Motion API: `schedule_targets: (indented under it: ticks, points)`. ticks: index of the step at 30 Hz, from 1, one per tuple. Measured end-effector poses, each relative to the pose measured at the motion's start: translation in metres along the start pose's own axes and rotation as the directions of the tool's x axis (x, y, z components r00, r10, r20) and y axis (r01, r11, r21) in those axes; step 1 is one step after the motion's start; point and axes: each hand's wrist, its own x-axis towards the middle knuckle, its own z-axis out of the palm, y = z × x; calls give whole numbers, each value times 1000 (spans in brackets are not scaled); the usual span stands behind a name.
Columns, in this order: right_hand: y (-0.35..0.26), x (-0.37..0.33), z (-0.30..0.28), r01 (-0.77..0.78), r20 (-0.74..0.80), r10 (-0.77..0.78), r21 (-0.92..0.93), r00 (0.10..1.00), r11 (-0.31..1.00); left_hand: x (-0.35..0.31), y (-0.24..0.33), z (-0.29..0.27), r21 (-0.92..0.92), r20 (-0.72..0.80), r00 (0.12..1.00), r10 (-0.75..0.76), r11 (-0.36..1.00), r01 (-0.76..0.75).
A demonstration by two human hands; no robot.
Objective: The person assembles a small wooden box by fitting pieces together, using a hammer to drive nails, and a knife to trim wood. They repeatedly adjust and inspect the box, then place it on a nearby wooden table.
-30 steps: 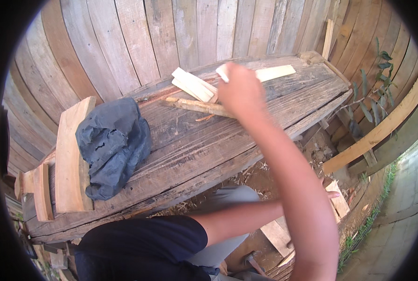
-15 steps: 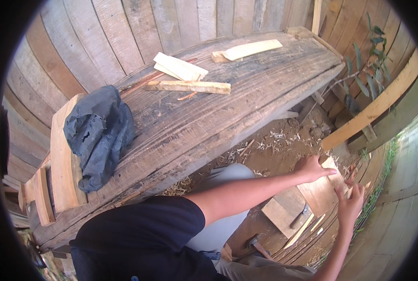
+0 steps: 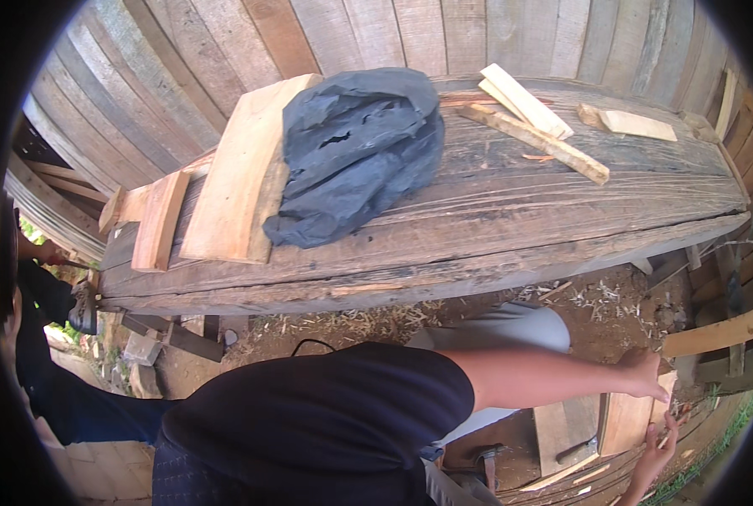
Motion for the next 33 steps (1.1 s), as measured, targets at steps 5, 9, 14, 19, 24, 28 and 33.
schedule_targets:
  ticks: [5,9,14,19,24,28,33]
  points:
    - [8,-3,4,-55,32,51,140,998,989,3,-14,12,138,-47,998,38,990,-31]
    - [0,-15,-13,-25,81,26,-10,996,1000,-7,1,0,80,21,998,60,995,-61]
    - [-20,-25,-12,59,100,-44,-152,994,987,-3,-5,-1,29,82,997,-4,1000,2]
    - [-25,-8,-3,173,32,-171,-71,985,982,24,-21,10,-41,-6,1000,24,999,-24]
    - [-55,-5,9,-154,-192,161,48,968,987,32,-4,-27,-7,104,994,-27,1000,28]
    - [-92,-11,14,-493,-19,548,411,836,767,34,-2,-24,30,40,999,-28,999,27]
    - [-80,-12,2,-567,93,584,402,806,719,33,-10,-23,-72,248,967,-62,994,82]
